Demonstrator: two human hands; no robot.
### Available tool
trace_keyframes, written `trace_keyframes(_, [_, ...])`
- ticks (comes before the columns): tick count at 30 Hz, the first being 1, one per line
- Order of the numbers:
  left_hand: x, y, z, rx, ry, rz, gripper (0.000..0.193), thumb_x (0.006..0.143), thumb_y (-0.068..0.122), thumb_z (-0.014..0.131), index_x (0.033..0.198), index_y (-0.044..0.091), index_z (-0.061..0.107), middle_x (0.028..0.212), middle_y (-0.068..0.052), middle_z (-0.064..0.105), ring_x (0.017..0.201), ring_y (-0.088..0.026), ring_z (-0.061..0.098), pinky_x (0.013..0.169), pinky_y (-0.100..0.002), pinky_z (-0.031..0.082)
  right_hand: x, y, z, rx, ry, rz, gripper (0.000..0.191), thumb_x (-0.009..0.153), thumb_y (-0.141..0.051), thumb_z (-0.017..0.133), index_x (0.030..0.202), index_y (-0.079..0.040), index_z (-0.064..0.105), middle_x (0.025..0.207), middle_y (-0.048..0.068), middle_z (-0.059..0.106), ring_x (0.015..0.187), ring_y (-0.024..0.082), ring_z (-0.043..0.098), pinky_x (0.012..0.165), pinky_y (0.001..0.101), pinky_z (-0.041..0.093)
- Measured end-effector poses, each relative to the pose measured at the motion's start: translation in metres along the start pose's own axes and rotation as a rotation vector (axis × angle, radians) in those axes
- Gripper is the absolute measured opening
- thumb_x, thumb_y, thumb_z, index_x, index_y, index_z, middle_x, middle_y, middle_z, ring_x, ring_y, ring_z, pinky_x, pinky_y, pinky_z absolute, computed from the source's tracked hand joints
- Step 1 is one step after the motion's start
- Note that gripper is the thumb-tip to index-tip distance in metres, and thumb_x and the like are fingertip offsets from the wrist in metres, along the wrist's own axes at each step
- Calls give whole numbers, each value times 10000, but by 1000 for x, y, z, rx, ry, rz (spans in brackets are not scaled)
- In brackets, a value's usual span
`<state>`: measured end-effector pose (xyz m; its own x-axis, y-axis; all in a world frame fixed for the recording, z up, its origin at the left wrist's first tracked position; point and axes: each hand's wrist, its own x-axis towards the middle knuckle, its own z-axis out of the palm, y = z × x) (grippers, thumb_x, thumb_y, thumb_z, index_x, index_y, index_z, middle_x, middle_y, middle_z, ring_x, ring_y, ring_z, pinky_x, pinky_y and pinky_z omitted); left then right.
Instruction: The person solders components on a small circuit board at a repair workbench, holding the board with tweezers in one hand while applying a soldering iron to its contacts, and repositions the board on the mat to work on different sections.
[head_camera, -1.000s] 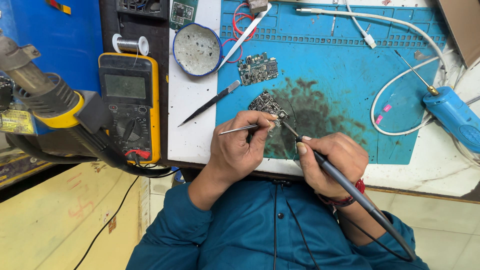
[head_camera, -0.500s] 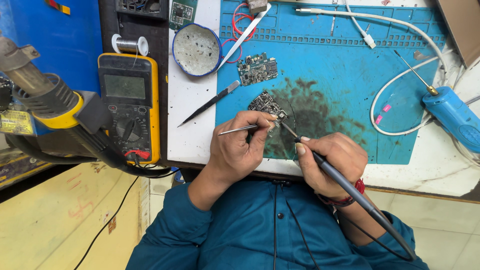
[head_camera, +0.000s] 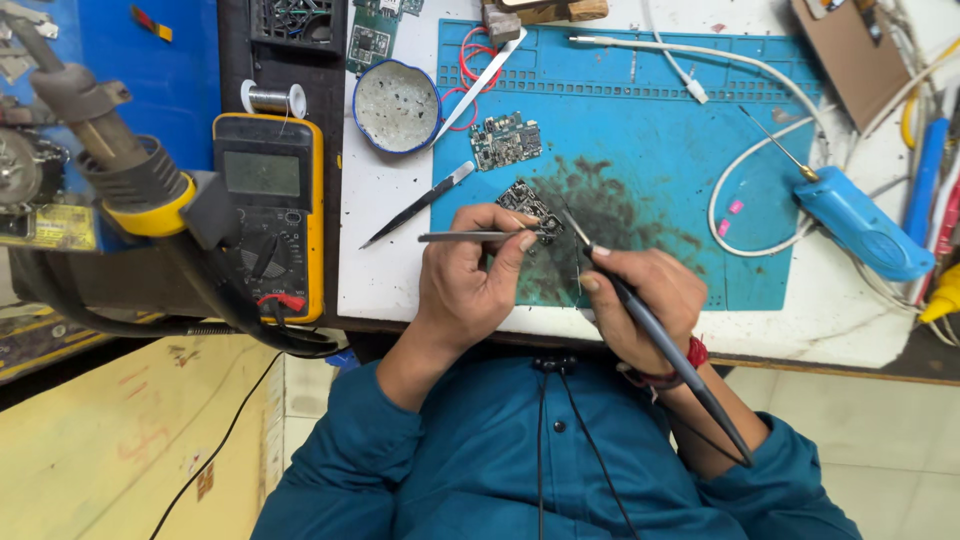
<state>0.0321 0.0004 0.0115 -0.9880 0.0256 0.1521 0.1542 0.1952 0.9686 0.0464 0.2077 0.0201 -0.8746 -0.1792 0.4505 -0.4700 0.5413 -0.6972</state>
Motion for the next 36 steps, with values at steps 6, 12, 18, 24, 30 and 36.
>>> trace_keyframes(6, [-6, 11, -3, -26, 62, 8, 147, 1036, 120, 690, 1127, 25, 624, 918, -55, 739, 767, -95, 683, 673, -246, 542, -4, -8, -1, 24, 15, 38, 174, 982, -52, 741, 1147, -23, 695, 929, 108, 770, 763, 228, 719, 696, 327, 532])
trace_keyframes(12, [1, 43, -16, 348, 103, -84, 160, 972, 169, 697, 1096, 69, 701, 642, -87, 650, 551, -203, 631, 551, -349, 479, -2, -12, -11, 64, 19, 4, 190, 959, -41, 731, 1145, -22, 701, 953, 117, 764, 843, 250, 747, 761, 340, 568])
trace_keyframes(18, [10, 58, -41, 868, 43, 96, 225, 907, 199, 744, 1085, 71, 697, 778, -128, 717, 682, -359, 697, 613, -480, 530, -9, -16, -15, 60, 47, 13, 194, 932, -43, 757, 1118, -11, 713, 934, 122, 763, 797, 249, 735, 717, 338, 552])
trace_keyframes(24, [-2, 64, -42, 934, 44, 158, 270, 886, 205, 763, 1107, 65, 696, 866, -136, 717, 735, -364, 695, 631, -465, 541, -10, -22, -19, 59, 75, 31, 211, 955, -83, 749, 1150, -13, 706, 960, 114, 764, 835, 253, 745, 751, 342, 568])
trace_keyframes(30, [-48, 61, -32, 657, 90, 351, 139, 947, 122, 738, 1059, 68, 676, 935, -94, 717, 738, -288, 696, 647, -382, 544, -4, -29, -15, 10, -2, 34, 245, 923, -90, 761, 1154, -17, 719, 913, 127, 743, 792, 277, 725, 718, 355, 551])
trace_keyframes(36, [-87, 47, -25, 429, -221, 217, 49, 876, 118, 737, 879, 70, 729, 796, -103, 736, 700, -286, 715, 623, -378, 555, -5, -26, -12, 8, -12, 25, 242, 926, -91, 767, 1152, -22, 716, 910, 124, 740, 785, 273, 728, 711, 353, 551])
